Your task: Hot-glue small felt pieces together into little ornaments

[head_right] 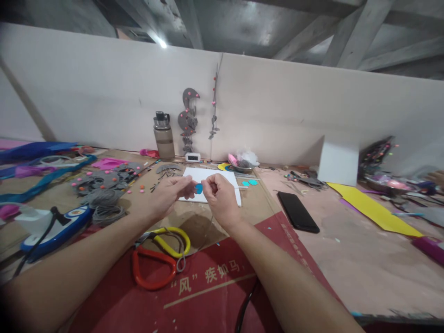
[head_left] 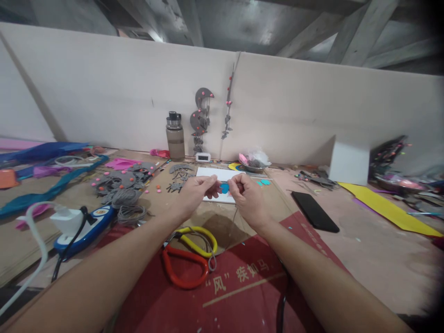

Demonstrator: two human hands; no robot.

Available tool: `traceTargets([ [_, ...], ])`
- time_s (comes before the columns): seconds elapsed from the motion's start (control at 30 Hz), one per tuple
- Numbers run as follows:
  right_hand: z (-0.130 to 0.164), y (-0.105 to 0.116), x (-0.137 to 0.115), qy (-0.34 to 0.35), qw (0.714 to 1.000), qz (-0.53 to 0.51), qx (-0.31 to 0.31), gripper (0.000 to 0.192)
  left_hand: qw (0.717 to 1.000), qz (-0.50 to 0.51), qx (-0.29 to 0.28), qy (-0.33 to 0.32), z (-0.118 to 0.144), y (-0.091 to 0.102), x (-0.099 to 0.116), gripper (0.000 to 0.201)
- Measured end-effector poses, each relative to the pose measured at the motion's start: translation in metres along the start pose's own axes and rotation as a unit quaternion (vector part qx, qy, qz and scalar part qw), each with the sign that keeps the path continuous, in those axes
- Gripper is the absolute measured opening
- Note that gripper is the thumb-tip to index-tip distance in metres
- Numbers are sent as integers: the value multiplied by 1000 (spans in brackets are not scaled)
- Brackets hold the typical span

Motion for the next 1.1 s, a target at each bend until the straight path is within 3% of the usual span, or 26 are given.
traceTargets([
  [0.13, 1, 0, 2, 3, 1000, 8, 4, 22, 997, -68, 36, -9, -3, 9, 5, 42],
  [0.27, 1, 2, 3, 12, 1000, 14, 2, 23, 979, -176, 91, -46, -3, 18, 17, 30],
  [0.43, 1, 2, 0, 35, 999, 20, -9, 21, 959, -240, 142, -54, -1, 26, 20, 19],
  [0.6, 3, 0, -4, 56, 997, 42, -11, 20, 977, -197, 57, -64, -1, 13, 23, 22],
  [0.73, 2, 1, -5, 83, 994, 65, -18, 19, 971, -222, -4, -85, 3, 2, 35, 31],
  [0.93, 3, -2, -8, 130, 984, 114, -49, 15, 956, -269, -30, -114, 4, -2, 41, 25],
  [1.1, 5, -6, -13, 175, 971, 146, -70, 16, 956, -274, -62, -84, 2, -2, 33, 24],
])
Point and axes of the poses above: each hand's wrist, its own z-axis away from the middle knuckle, its own y-axis out of the back of the hand, x = y × z, the point moved 7 cm from there along -z, towards the middle knuckle, and after that the axes turned 2 degrees about x, right-handed, at the moved point
